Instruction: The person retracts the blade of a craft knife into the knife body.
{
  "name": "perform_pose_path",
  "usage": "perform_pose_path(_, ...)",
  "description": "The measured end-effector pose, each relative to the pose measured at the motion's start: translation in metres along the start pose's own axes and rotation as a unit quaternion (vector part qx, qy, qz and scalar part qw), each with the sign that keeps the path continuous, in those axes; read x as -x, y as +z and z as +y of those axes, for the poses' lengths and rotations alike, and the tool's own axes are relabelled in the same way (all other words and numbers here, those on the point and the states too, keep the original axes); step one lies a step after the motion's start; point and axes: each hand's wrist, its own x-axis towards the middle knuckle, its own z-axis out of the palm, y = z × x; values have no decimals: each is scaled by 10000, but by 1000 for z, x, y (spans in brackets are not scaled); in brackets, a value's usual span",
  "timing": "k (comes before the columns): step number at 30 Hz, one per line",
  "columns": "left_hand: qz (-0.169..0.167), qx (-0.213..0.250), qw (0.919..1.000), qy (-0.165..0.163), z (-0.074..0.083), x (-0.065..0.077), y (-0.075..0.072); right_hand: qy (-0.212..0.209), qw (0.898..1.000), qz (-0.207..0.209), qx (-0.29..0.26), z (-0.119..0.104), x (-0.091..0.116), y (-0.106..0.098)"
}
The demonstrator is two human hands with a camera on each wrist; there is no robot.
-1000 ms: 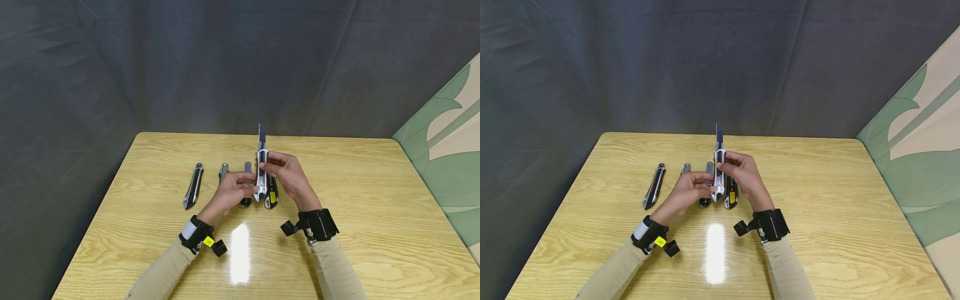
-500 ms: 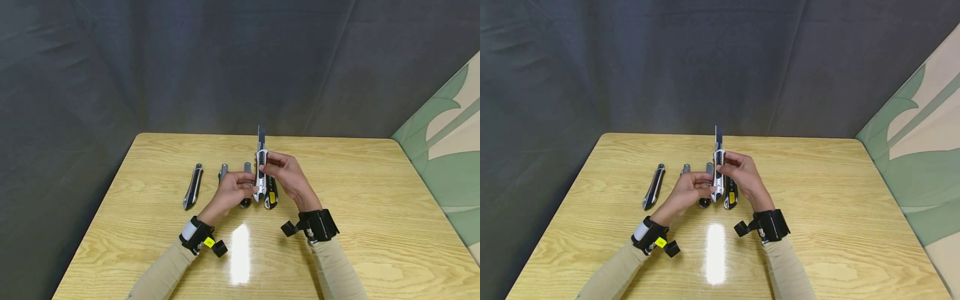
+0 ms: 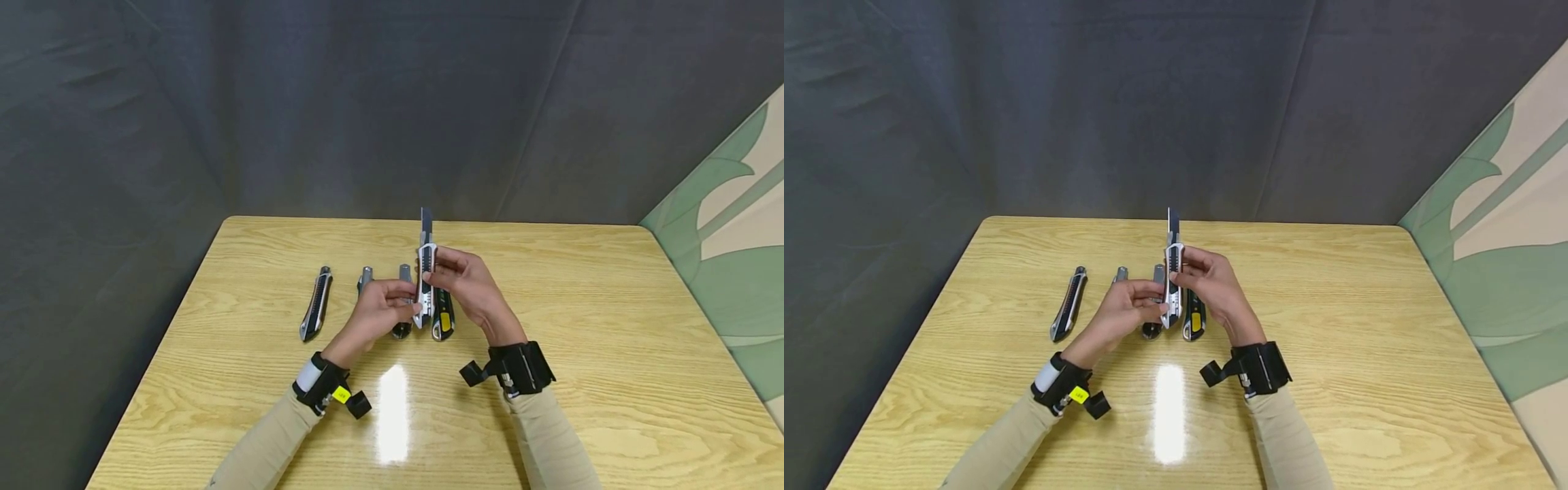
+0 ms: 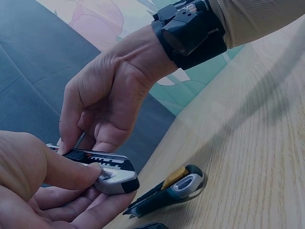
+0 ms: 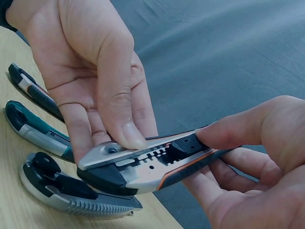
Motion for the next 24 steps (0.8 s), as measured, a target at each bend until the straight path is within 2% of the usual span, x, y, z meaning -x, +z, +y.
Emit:
perform_pose_path(13,16,-59,10000,35,0,0,1,26,9999,-90,-51,0,0,0)
perform_pose_path(24,4,-64,10000,24,1,1,0,25,9995,-320,-51,0,2,0)
